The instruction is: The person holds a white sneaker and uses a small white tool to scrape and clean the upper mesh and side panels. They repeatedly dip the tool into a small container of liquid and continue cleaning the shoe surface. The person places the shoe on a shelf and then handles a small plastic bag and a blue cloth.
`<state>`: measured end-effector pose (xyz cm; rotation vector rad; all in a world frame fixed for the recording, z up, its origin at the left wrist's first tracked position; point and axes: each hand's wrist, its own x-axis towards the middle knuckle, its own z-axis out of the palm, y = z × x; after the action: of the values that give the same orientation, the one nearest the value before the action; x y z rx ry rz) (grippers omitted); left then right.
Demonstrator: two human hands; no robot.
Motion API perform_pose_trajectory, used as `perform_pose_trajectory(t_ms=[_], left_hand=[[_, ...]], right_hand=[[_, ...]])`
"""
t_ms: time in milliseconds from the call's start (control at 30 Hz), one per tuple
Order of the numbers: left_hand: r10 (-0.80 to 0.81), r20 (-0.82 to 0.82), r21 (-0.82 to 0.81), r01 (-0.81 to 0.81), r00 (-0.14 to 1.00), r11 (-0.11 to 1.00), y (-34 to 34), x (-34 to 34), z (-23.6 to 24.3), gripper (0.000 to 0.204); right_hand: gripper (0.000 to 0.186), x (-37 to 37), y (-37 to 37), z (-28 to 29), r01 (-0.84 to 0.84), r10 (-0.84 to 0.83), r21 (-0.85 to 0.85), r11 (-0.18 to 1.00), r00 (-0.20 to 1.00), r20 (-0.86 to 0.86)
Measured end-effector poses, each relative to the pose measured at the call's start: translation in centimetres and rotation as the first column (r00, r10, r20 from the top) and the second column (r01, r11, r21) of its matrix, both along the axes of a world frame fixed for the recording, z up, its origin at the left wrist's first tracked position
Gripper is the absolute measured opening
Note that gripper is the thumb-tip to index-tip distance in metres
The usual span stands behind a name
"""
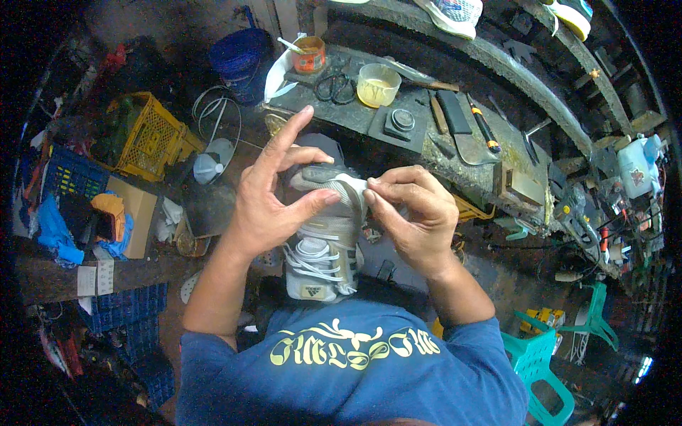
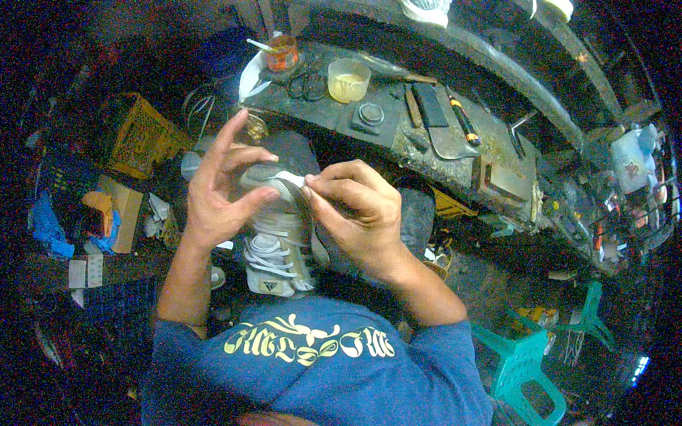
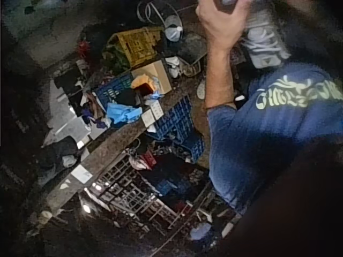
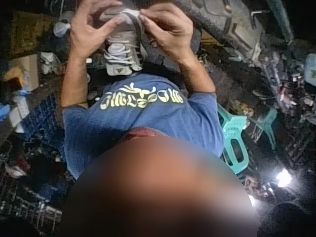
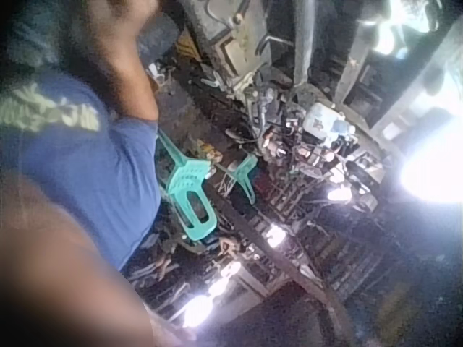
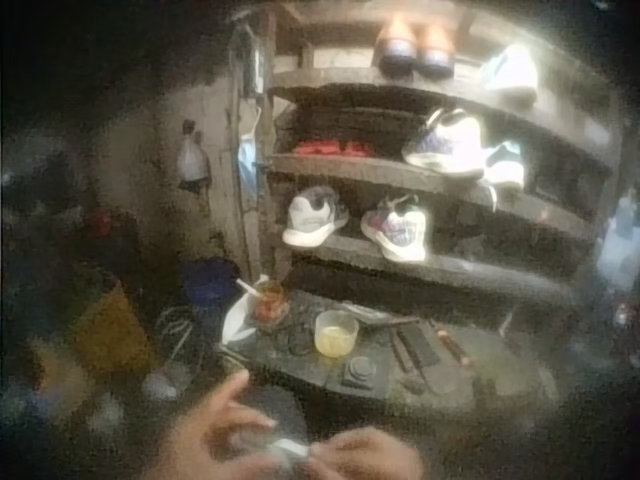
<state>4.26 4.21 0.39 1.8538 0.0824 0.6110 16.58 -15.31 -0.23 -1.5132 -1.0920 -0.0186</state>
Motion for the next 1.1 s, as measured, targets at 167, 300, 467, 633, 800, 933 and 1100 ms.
perform_pose_trajectory(t_ms=[167,300,467,633,800,933,1100], left_hand=[[0.009,0.006,0.056,-0.009,1.000,0.998,0.1,0.0,0.1,0.102],[0.013,-0.013,0.069,-0.012,1.000,0.998,-0.1,-0.1,0.3,0.103],[0.011,-0.023,0.006,-0.011,1.000,1.000,-0.3,0.0,0.4,0.104],[0.034,0.036,0.111,-0.038,0.999,0.993,-0.3,0.2,0.3,0.098],[0.047,0.042,0.177,-0.053,0.998,0.983,-0.3,0.2,0.2,0.100],[0.043,0.049,0.180,-0.051,0.998,0.982,-0.3,0.3,0.2,0.100],[0.038,0.059,0.192,-0.048,0.998,0.980,-0.1,0.4,0.2,0.102]], right_hand=[[0.018,0.3,-0.4,-0.1,-0.070,0.071,0.042,0.997,0.997,-0.038],[0.019,0.3,-0.3,-0.1,-0.078,0.079,0.033,0.996,0.996,-0.028],[0.019,0.2,0.3,-0.2,-0.082,0.082,0.036,0.996,0.997,-0.001],[0.019,-0.1,0.8,-0.3,-0.045,0.044,0.014,0.999,0.997,0.066],[0.019,0.0,0.8,0.2,-0.022,0.024,-0.020,1.000,0.989,0.145],[0.019,0.1,0.7,0.6,-0.026,0.032,-0.037,0.999,0.986,0.164],[0.017,-0.2,0.7,0.2,0.017,-0.022,0.111,0.994,0.999,0.045]])
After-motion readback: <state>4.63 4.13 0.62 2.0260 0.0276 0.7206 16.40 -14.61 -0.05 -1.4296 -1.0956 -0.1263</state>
